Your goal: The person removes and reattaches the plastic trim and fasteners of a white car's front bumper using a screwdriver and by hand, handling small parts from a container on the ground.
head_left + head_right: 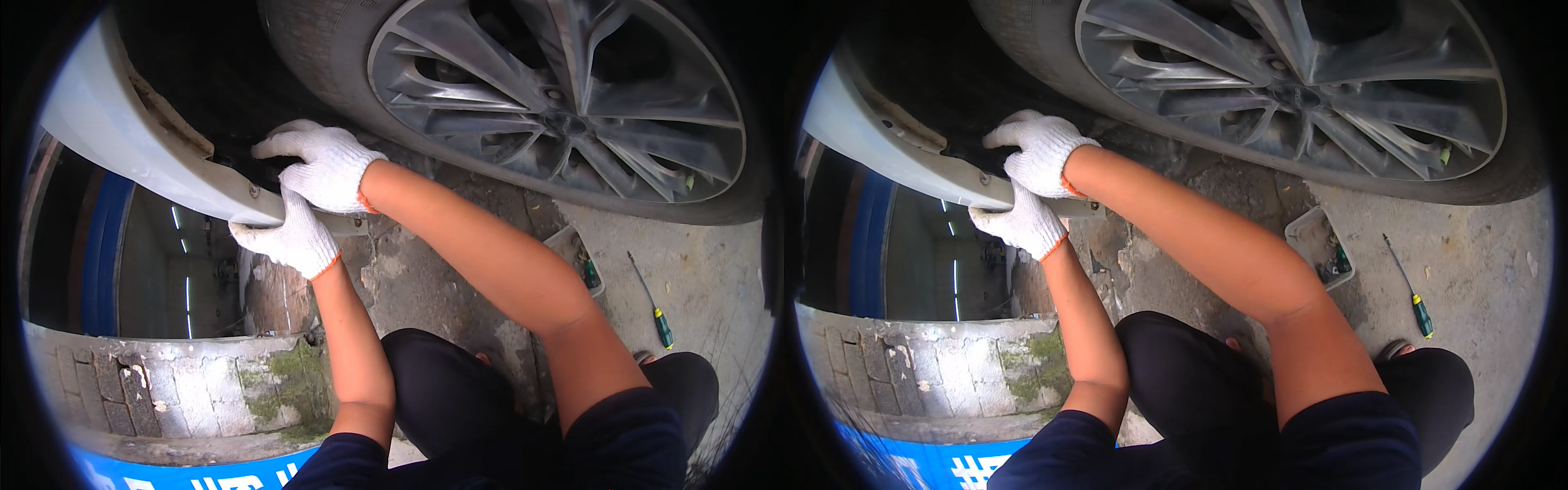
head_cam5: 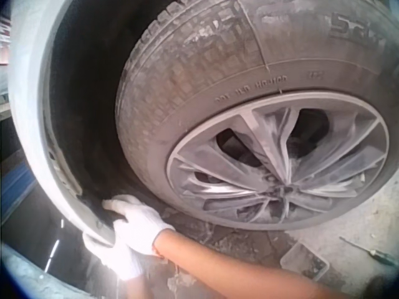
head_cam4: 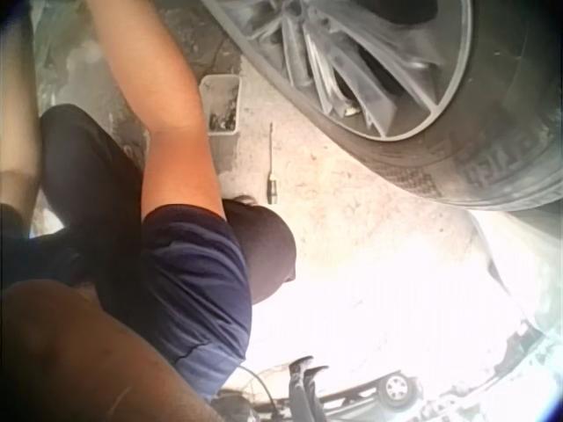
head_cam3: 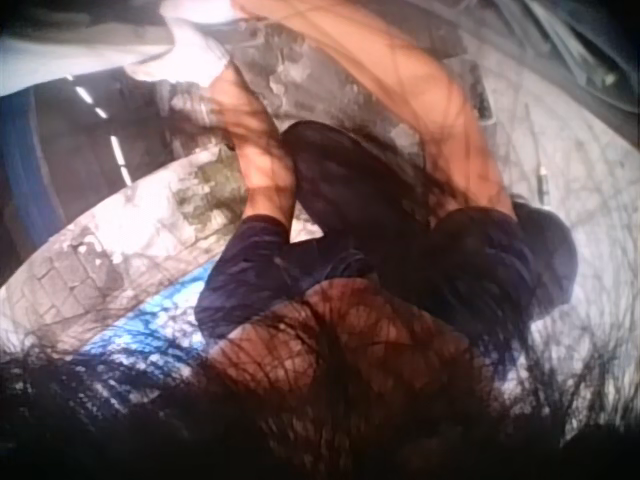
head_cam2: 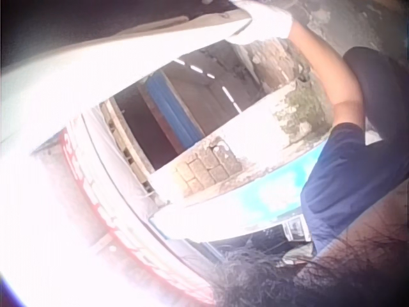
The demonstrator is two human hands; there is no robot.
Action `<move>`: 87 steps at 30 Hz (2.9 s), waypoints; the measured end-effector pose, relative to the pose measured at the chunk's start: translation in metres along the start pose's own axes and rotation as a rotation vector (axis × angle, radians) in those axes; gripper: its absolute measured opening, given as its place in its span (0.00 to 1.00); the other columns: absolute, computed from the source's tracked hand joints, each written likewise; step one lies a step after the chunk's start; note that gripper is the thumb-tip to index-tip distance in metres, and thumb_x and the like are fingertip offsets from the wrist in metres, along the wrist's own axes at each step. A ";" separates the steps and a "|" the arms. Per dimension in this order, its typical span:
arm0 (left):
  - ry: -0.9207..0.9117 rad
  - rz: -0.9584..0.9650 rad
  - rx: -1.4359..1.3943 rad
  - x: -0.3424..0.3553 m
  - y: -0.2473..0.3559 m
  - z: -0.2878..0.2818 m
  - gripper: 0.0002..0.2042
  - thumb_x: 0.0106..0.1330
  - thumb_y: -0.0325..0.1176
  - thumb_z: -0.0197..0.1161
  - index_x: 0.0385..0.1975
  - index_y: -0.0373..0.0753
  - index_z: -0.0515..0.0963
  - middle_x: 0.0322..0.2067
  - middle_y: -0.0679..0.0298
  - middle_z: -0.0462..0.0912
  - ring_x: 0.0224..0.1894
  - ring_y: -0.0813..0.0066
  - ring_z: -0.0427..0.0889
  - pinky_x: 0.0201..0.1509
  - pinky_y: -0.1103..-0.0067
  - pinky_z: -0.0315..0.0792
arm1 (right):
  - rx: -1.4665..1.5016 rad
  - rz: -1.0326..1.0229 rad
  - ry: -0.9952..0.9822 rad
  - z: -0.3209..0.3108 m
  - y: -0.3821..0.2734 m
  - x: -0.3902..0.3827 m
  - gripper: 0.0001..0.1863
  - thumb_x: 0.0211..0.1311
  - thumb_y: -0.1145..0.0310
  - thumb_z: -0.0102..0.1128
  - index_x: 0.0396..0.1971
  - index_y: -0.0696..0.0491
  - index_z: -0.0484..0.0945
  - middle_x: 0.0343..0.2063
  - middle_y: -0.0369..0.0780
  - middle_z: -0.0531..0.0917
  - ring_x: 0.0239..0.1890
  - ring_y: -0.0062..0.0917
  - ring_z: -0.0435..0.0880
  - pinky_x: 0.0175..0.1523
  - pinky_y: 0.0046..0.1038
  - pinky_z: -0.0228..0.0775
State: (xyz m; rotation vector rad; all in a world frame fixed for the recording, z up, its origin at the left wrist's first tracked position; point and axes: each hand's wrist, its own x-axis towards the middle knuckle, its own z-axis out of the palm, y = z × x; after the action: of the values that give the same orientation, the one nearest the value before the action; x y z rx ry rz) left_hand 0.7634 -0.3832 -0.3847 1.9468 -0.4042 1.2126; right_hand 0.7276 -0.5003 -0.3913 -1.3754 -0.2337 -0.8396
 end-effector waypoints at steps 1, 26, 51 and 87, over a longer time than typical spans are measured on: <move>0.014 0.006 0.003 0.003 0.001 0.001 0.47 0.51 0.40 0.76 0.67 0.30 0.53 0.60 0.42 0.65 0.57 0.51 0.75 0.60 0.63 0.76 | 0.024 0.015 0.014 -0.001 0.000 -0.001 0.23 0.57 0.72 0.54 0.55 0.48 0.79 0.58 0.43 0.76 0.59 0.37 0.76 0.63 0.31 0.69; -0.102 0.115 -0.222 -0.011 -0.017 -0.021 0.34 0.59 0.27 0.69 0.63 0.25 0.59 0.58 0.43 0.69 0.59 0.56 0.73 0.65 0.68 0.70 | -0.447 0.399 -0.107 0.018 0.200 -0.128 0.24 0.57 0.71 0.56 0.56 0.46 0.77 0.56 0.44 0.76 0.54 0.42 0.78 0.60 0.36 0.71; -0.244 0.079 -0.421 -0.001 -0.036 -0.032 0.38 0.60 0.20 0.65 0.69 0.31 0.53 0.67 0.42 0.59 0.69 0.54 0.62 0.74 0.65 0.58 | 0.384 0.725 0.239 0.037 0.243 -0.119 0.36 0.52 0.82 0.51 0.67 0.58 0.64 0.62 0.47 0.73 0.63 0.31 0.71 0.66 0.26 0.59; -0.239 0.052 -0.494 -0.004 -0.042 -0.029 0.38 0.60 0.19 0.65 0.69 0.29 0.52 0.68 0.42 0.57 0.70 0.54 0.60 0.75 0.65 0.57 | -0.555 0.347 0.044 0.038 0.246 -0.123 0.27 0.57 0.67 0.57 0.60 0.43 0.74 0.60 0.40 0.74 0.62 0.41 0.70 0.67 0.36 0.62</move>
State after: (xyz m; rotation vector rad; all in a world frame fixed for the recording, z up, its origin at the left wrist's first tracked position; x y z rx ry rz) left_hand 0.7696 -0.3351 -0.4009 1.6536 -0.8012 0.8114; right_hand 0.8121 -0.4265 -0.6453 -1.8435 0.2910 -0.6618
